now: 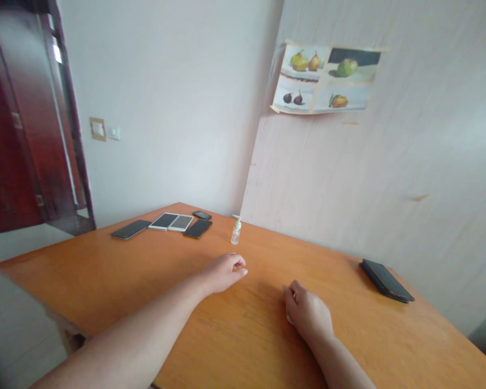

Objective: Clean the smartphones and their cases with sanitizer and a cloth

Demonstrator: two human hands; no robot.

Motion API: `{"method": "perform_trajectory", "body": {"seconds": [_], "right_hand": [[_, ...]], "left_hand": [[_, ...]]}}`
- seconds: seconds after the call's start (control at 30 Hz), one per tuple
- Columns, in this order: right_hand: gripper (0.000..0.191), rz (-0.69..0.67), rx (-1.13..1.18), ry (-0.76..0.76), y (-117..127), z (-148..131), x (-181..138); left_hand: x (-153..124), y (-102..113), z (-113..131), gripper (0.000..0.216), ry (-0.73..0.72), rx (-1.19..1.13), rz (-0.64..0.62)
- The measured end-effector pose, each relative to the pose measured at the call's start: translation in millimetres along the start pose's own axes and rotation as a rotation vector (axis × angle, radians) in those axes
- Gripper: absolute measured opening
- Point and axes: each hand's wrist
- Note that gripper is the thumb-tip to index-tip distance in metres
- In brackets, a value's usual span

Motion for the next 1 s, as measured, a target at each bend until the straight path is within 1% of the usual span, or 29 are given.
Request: {"method": "perform_trajectory", "body": {"seconds": [0.17,0.3,0.47,0.57,0.7,0.83,1.0], "right_hand": [[0.037,-0.083,-0.056,0.02,-0.7,5.8,3.5],[0.035,-0.11,-0.041,0.026,-3.7,6.3,8.4],[0.036,-0.114,0.013,0.027,-4.9,8.8,9.1],[0.036,-0.121,0.044,0.029,-5.1,9.8,9.6],[0.037,-0.141,0.073,0.025,-7.1,12.4,11.9],[0.035,-0.143,0.094,0.017,-10.4,15.3,13.6],[0.035,-0.121,0.129,0.018,-15.3,18.5,15.1]], "left_hand": [[2.7,10.5,-7.5,0.02,0.133,0.074,0.114],[7.7,20.8,-12.2,0.029,0.293,0.141,0.195],[18.7,32.7,-24.4,0.043,0.517,0.239,0.205],[22.1,38.5,-35.0,0.045,0.594,0.308,0.193],[19.3,46.1,-51.7,0.049,0.616,0.399,0.177],[14.2,50.8,-68.6,0.054,0.57,0.458,0.146],[15.2,49.4,-84.9,0.065,0.527,0.491,0.091]]}}
Point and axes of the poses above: each hand's wrist, its own x-axis towards the middle knuckle, its own y-axis out of the back of the hand, z = x × y, and after that the axes turned 3 degrees about y, right-handed
